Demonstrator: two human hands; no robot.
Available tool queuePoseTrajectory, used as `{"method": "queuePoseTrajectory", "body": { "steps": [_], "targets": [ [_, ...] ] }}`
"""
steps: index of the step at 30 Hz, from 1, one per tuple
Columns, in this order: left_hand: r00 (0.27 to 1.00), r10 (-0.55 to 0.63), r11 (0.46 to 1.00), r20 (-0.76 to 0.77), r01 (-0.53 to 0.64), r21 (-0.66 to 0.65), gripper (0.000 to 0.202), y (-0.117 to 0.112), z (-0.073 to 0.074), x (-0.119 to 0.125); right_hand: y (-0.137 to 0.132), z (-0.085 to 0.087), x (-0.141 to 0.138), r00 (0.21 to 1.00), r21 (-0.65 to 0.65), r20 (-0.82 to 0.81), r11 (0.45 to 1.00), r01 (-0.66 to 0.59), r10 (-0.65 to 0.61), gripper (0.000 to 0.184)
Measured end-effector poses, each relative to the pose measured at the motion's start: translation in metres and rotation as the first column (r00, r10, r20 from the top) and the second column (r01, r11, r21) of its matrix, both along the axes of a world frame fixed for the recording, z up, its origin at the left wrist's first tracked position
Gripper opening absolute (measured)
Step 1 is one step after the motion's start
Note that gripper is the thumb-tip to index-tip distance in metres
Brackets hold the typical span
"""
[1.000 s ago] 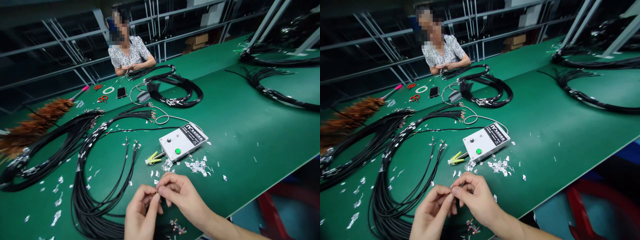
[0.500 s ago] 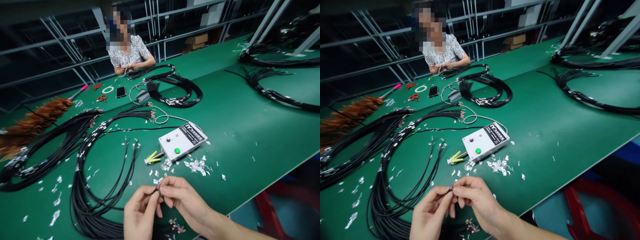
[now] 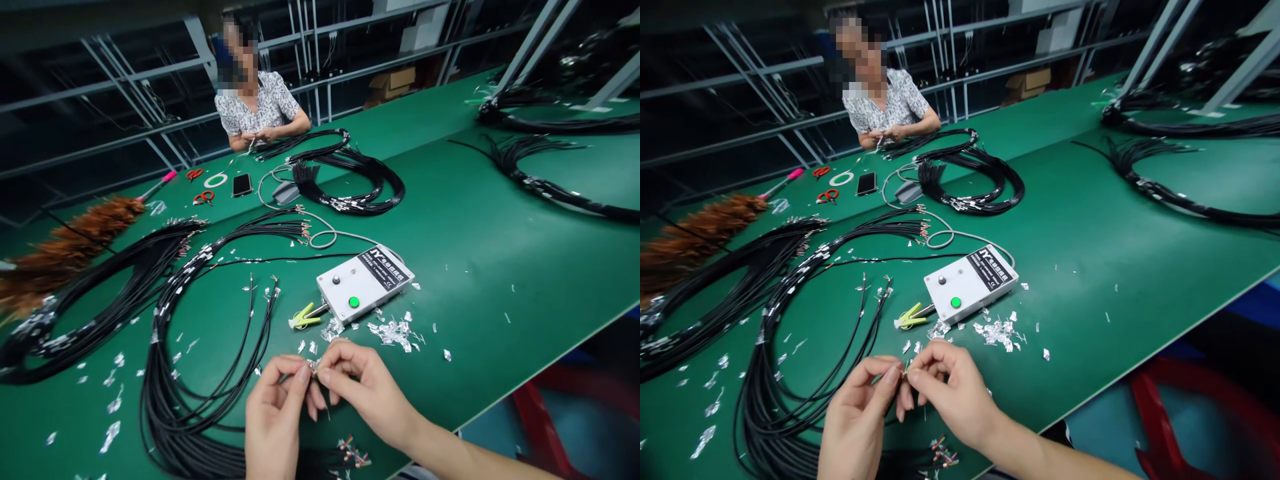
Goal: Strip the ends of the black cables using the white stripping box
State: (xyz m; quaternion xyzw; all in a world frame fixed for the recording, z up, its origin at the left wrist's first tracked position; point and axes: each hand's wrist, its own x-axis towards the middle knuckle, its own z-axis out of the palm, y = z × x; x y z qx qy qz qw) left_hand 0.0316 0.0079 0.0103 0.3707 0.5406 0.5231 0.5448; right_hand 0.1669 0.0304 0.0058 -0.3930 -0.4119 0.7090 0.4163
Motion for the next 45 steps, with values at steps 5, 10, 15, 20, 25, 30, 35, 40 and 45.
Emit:
{"method": "queuePoseTrajectory", "body": {
  "steps": [5, 10, 15, 20, 25, 30, 35, 40, 45],
  "targets": [
    [0.999, -0.045, 0.996, 0.004, 0.045, -0.08, 0.028, 0.0, 0.006, -0.009, 0.003, -0.001, 0.003, 0.998, 0.014, 0.055, 1.0, 0.004, -0.005, 0.034],
    [0.971, -0.139, 0.99, -0.196, 0.135, -0.037, 0.02, 0.0, 0.008, -0.013, 0.0, 0.001, 0.001, 0.998, 0.036, 0.058, 0.999, 0.003, -0.005, 0.027],
    [0.789, -0.083, 0.946, -0.609, 0.254, 0.201, 0.007, 0.001, 0.014, -0.017, -0.003, -0.001, 0.0, 0.982, 0.162, 0.17, 0.985, 0.053, -0.081, 0.016],
    [0.652, -0.05, 0.892, -0.756, 0.369, 0.259, 0.01, 0.002, 0.019, -0.018, -0.003, -0.003, 0.0, 0.972, 0.193, 0.214, 0.98, 0.058, -0.1, 0.012],
    [0.67, -0.073, 0.913, -0.738, 0.343, 0.221, 0.012, 0.001, 0.009, -0.019, -0.002, 0.001, -0.001, 0.978, 0.154, 0.187, 0.986, 0.06, -0.088, 0.013],
    [0.837, -0.15, 0.98, -0.526, 0.196, 0.033, 0.017, 0.002, 0.006, -0.024, 0.0, 0.004, -0.004, 0.984, 0.122, 0.162, 0.991, 0.049, -0.069, 0.012],
    [0.93, -0.277, 0.96, -0.243, 0.259, -0.106, 0.027, 0.007, 0.011, -0.016, 0.0, -0.001, -0.005, 0.987, 0.146, 0.137, 0.987, 0.065, -0.085, 0.011],
    [0.989, -0.14, 0.98, -0.045, 0.132, -0.151, 0.03, 0.009, 0.01, -0.009, 0.0, -0.006, -0.003, 0.973, 0.168, 0.214, 0.984, 0.05, -0.086, 0.013],
    [0.989, -0.102, 0.954, 0.103, 0.127, -0.273, 0.041, 0.008, 0.015, -0.009, 0.004, -0.003, -0.004, 0.975, 0.135, 0.215, 0.99, 0.034, -0.063, 0.014]
  ]
}}
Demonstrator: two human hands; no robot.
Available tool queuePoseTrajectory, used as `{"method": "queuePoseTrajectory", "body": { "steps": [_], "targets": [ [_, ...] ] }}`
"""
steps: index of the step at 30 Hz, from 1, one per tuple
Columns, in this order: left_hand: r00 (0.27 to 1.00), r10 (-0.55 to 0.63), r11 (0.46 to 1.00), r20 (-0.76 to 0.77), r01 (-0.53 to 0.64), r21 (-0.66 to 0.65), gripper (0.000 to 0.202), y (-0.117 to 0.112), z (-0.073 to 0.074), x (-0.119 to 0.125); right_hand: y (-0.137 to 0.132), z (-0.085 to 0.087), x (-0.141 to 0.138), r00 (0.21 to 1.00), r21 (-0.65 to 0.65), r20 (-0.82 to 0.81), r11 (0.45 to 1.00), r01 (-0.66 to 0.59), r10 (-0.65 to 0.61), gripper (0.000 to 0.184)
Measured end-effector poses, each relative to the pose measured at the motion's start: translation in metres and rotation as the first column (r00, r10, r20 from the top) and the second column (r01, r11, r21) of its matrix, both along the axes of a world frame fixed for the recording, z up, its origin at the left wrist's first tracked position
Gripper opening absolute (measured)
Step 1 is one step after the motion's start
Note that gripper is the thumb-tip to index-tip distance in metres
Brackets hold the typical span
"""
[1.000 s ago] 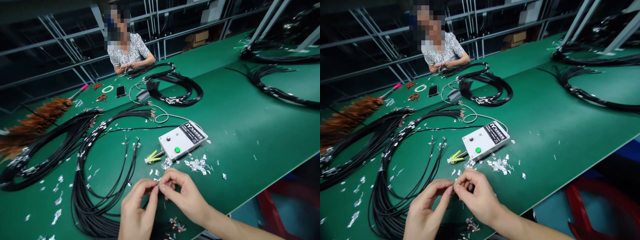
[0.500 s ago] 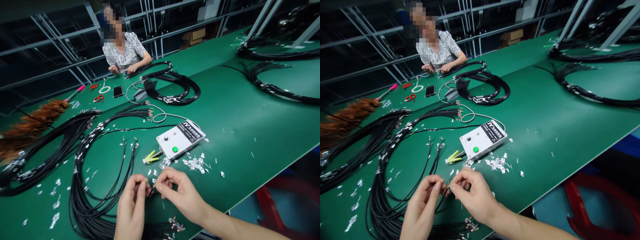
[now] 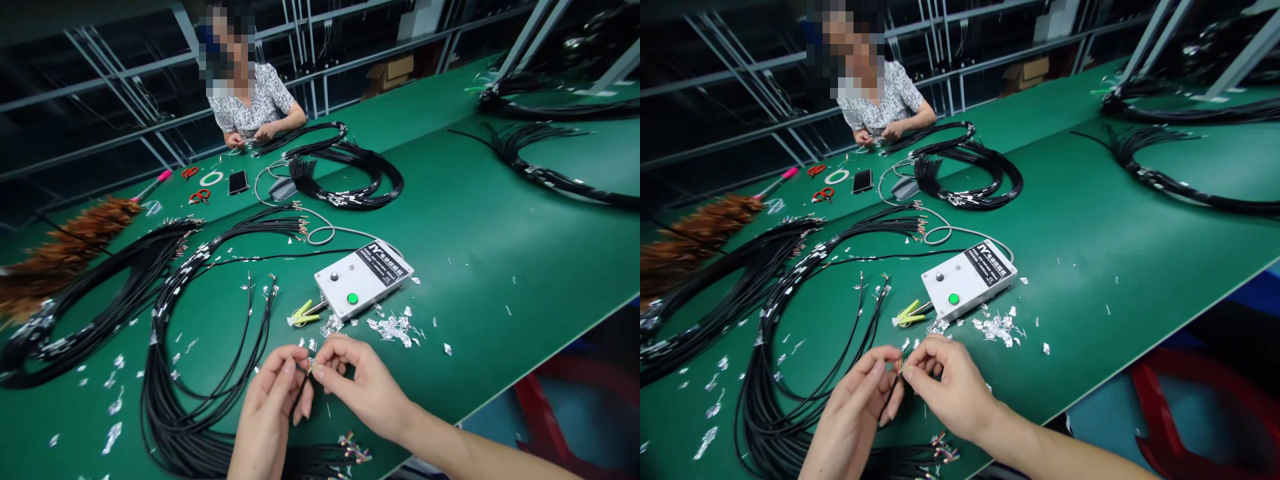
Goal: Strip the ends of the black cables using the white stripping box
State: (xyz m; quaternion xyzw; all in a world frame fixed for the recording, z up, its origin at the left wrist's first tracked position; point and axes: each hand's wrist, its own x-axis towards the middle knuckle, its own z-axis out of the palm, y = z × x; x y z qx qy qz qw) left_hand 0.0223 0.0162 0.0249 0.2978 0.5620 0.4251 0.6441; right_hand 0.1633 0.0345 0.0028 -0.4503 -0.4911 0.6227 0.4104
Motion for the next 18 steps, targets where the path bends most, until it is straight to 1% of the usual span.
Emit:
{"method": "queuePoseTrajectory", "body": {
  "steps": [2, 5, 6, 8, 10, 11, 13, 14, 16, 18],
  "targets": [
    [0.999, -0.032, 0.999, -0.021, 0.032, -0.007, 0.043, 0.0, 0.001, -0.001, 0.002, -0.001, -0.001, 0.997, -0.083, -0.067, 0.996, -0.043, 0.038, 0.015],
    [0.995, -0.078, 0.997, -0.055, 0.079, 0.02, 0.037, 0.001, 0.001, -0.001, 0.003, -0.004, -0.001, 0.98, -0.197, -0.187, 0.975, -0.107, 0.07, 0.017],
    [0.995, -0.076, 0.997, -0.057, 0.078, 0.027, 0.035, 0.002, 0.0, 0.0, 0.003, -0.006, -0.001, 0.977, -0.213, -0.201, 0.97, -0.112, 0.069, 0.018],
    [0.997, -0.061, 0.997, -0.056, 0.063, 0.033, 0.035, 0.002, -0.004, 0.0, 0.003, -0.007, 0.0, 0.981, -0.201, -0.183, 0.974, -0.106, 0.069, 0.018],
    [0.997, -0.039, 0.999, -0.063, 0.042, 0.034, 0.035, 0.0, -0.008, 0.001, 0.002, -0.007, 0.001, 0.992, -0.139, -0.11, 0.987, -0.079, 0.064, 0.017],
    [0.997, -0.027, 0.999, -0.077, 0.03, 0.042, 0.034, -0.002, -0.01, 0.001, 0.002, -0.006, 0.002, 0.997, -0.085, -0.059, 0.995, -0.061, 0.056, 0.016],
    [0.989, -0.005, 0.997, -0.149, 0.017, 0.081, 0.032, -0.006, -0.015, 0.0, 0.003, -0.004, 0.003, 0.998, 0.049, 0.051, 0.998, -0.036, 0.034, 0.012],
    [0.978, 0.005, 0.992, -0.209, 0.021, 0.121, 0.03, -0.008, -0.018, 0.0, 0.003, -0.003, 0.004, 0.995, 0.118, 0.101, 0.992, -0.037, 0.025, 0.011],
    [0.93, 0.058, 0.963, -0.364, 0.045, 0.267, 0.022, -0.012, -0.023, -0.001, 0.005, -0.002, 0.006, 0.982, 0.238, 0.188, 0.969, -0.068, 0.023, 0.011],
    [0.846, 0.148, 0.885, -0.511, 0.118, 0.451, 0.015, -0.013, -0.029, -0.002, 0.006, -0.003, 0.008, 0.964, 0.329, 0.266, 0.938, -0.107, 0.016, 0.012]
  ]
}}
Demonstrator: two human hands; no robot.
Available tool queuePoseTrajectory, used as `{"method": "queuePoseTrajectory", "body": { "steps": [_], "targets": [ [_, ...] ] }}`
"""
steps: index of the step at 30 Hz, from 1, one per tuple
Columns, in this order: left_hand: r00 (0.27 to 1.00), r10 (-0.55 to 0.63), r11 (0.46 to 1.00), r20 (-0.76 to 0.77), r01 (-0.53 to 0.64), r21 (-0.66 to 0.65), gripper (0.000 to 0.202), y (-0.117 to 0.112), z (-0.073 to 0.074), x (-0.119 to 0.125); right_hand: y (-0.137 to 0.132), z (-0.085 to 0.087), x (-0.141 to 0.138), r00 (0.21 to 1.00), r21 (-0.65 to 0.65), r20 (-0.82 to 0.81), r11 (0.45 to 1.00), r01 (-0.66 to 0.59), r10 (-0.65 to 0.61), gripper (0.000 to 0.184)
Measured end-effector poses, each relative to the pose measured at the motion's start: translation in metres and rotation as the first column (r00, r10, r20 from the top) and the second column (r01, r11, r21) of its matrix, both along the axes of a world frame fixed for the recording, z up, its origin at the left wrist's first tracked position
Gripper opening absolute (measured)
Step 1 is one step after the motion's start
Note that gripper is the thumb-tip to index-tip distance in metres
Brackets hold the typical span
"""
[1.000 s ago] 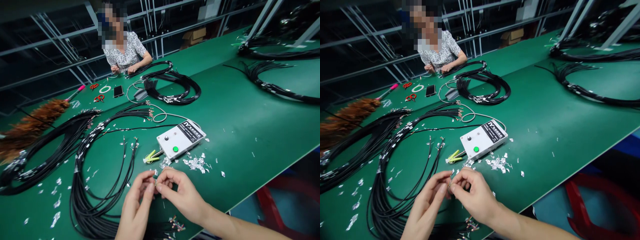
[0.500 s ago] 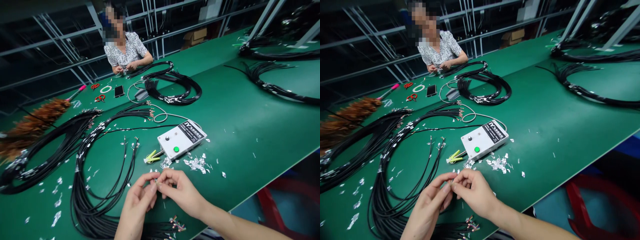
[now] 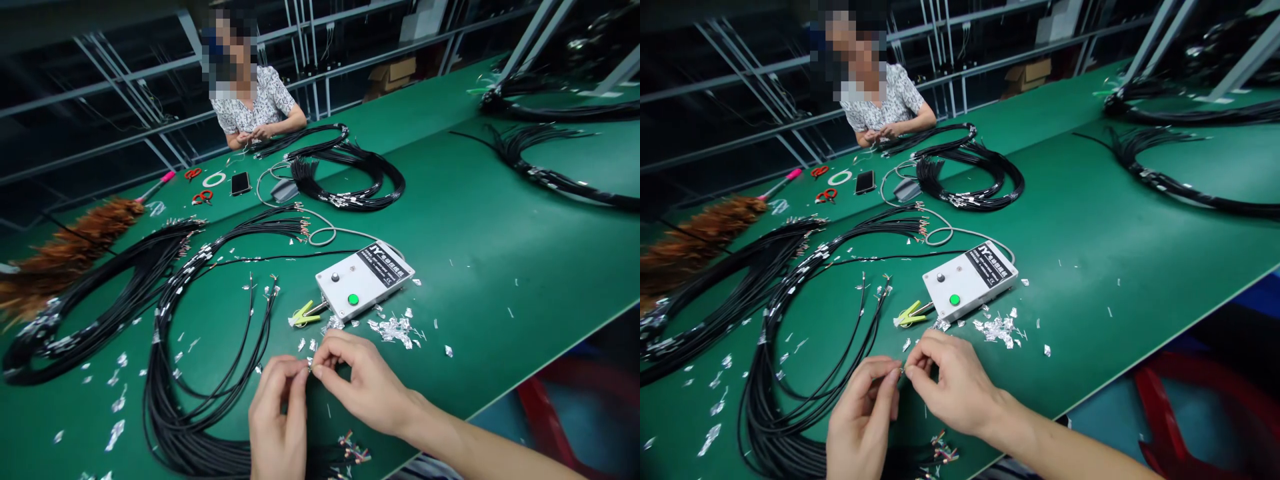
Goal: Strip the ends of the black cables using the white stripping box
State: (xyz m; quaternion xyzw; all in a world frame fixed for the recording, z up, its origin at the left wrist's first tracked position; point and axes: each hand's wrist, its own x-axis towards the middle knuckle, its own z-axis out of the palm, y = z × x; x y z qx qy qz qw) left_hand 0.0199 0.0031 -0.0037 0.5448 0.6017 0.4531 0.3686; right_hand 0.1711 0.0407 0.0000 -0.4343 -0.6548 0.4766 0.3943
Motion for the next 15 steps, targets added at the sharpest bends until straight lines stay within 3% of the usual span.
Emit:
{"method": "queuePoseTrajectory", "body": {
  "steps": [3, 8, 12, 15],
  "targets": [
    [0.987, -0.016, 0.988, -0.157, 0.039, 0.146, 0.014, 0.001, -0.009, -0.002, 0.002, -0.003, 0.005, 0.99, 0.129, 0.142, 0.991, -0.022, 0.004, 0.014],
    [0.989, -0.06, 0.997, -0.137, 0.065, 0.032, 0.014, 0.004, -0.016, -0.006, 0.004, -0.003, 0.013, 0.889, 0.343, 0.453, 0.934, -0.103, -0.069, 0.012],
    [0.972, -0.114, 0.988, -0.206, 0.133, 0.081, 0.017, 0.008, -0.011, -0.006, 0.009, -0.003, 0.007, 0.815, 0.547, 0.564, 0.798, -0.252, -0.13, 0.01],
    [0.94, -0.136, 0.963, -0.313, 0.199, 0.179, 0.022, 0.013, -0.004, -0.008, 0.018, -0.005, 0.002, 0.783, 0.64, 0.606, 0.672, -0.373, -0.142, 0.031]
  ]
}}
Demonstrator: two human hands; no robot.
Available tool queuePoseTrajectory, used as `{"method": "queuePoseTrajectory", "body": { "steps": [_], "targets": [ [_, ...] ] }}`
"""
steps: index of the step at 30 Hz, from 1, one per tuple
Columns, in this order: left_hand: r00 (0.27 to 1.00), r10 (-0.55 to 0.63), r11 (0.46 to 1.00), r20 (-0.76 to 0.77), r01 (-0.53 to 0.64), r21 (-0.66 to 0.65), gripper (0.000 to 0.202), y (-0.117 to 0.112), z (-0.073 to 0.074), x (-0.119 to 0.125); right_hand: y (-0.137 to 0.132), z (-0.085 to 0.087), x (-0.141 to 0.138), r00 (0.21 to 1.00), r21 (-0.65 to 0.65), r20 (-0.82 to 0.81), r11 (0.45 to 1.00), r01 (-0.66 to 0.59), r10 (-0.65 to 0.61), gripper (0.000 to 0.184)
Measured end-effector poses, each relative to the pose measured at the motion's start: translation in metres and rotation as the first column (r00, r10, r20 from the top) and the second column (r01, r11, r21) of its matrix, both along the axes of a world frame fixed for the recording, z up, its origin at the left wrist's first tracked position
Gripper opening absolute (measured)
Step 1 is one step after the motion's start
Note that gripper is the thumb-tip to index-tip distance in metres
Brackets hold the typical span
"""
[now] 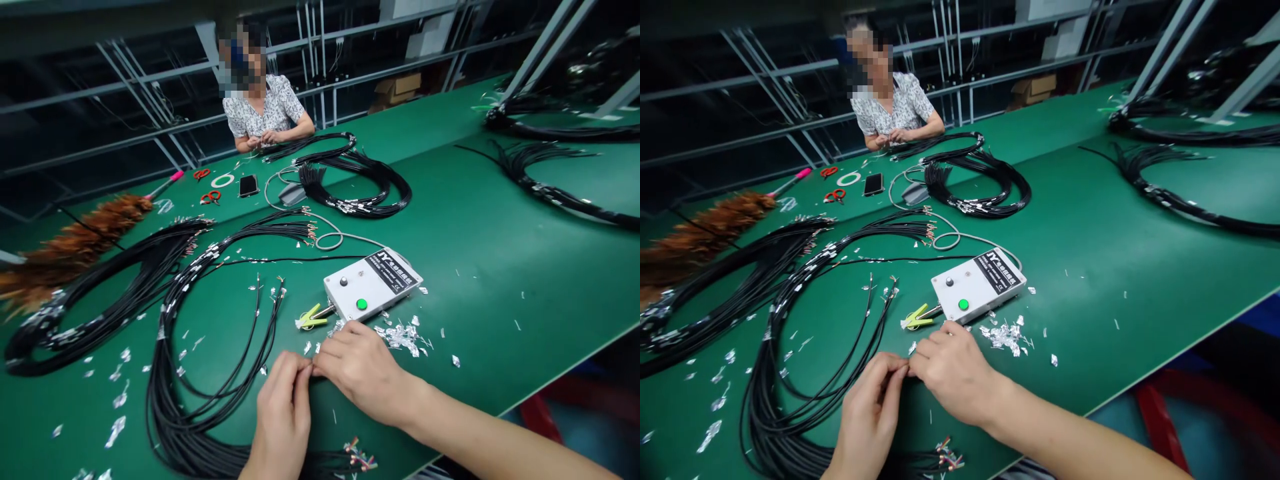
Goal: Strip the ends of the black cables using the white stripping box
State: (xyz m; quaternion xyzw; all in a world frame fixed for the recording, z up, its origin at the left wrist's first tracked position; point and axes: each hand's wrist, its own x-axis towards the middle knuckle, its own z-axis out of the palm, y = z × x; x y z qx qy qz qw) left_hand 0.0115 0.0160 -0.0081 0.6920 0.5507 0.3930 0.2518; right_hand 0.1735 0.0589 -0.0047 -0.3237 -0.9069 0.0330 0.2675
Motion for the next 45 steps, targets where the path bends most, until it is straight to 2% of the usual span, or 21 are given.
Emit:
{"method": "queuePoseTrajectory", "body": {
  "steps": [3, 6, 9, 11, 13, 17, 27, 40, 43, 45],
  "targets": [
    [0.999, 0.048, 0.999, -0.018, -0.048, 0.008, 0.022, 0.008, 0.003, -0.006, 0.014, 0.003, 0.0, 0.998, 0.045, 0.067, 0.999, -0.012, 0.009, 0.03],
    [0.986, 0.158, 0.981, 0.047, -0.151, -0.124, 0.019, 0.019, 0.004, -0.014, 0.031, 0.014, -0.001, 0.986, 0.022, 0.151, 0.997, 0.071, -0.074, 0.008],
    [0.97, 0.219, 0.957, 0.108, -0.192, -0.216, 0.018, 0.029, 0.003, -0.018, 0.047, 0.02, -0.006, 0.937, 0.001, 0.324, 0.991, 0.136, -0.129, 0.011],
    [0.968, 0.225, 0.952, 0.108, -0.196, -0.234, 0.018, 0.034, 0.003, -0.019, 0.055, 0.019, -0.01, 0.904, -0.006, 0.411, 0.991, 0.135, -0.121, 0.004],
    [0.97, 0.227, 0.952, 0.093, -0.2, -0.233, 0.019, 0.037, 0.001, -0.018, 0.059, 0.016, -0.012, 0.892, -0.009, 0.44, 0.992, 0.123, -0.106, 0.012],
    [0.973, 0.226, 0.953, 0.05, -0.21, -0.219, 0.02, 0.042, -0.002, -0.016, 0.062, 0.013, -0.012, 0.885, -0.014, 0.457, 0.995, 0.102, -0.085, 0.017],
    [0.974, 0.218, 0.964, -0.057, -0.224, -0.143, 0.02, 0.049, -0.008, -0.009, 0.061, 0.019, -0.016, 0.896, -0.028, 0.436, 0.993, 0.114, -0.09, 0.01],
    [0.973, 0.208, 0.974, -0.104, -0.215, -0.068, 0.02, 0.048, -0.01, -0.011, 0.058, 0.026, -0.02, 0.886, -0.087, 0.454, 0.985, 0.148, -0.093, 0.003],
    [0.972, 0.208, 0.974, -0.111, -0.216, -0.064, 0.02, 0.048, -0.009, -0.011, 0.056, 0.029, -0.01, 0.921, -0.101, 0.379, 0.984, 0.144, -0.096, 0.009],
    [0.972, 0.207, 0.974, -0.109, -0.215, -0.067, 0.021, 0.048, -0.008, -0.011, 0.05, 0.031, 0.005, 0.966, -0.086, 0.227, 0.985, 0.149, -0.126, 0.016]
  ]
}}
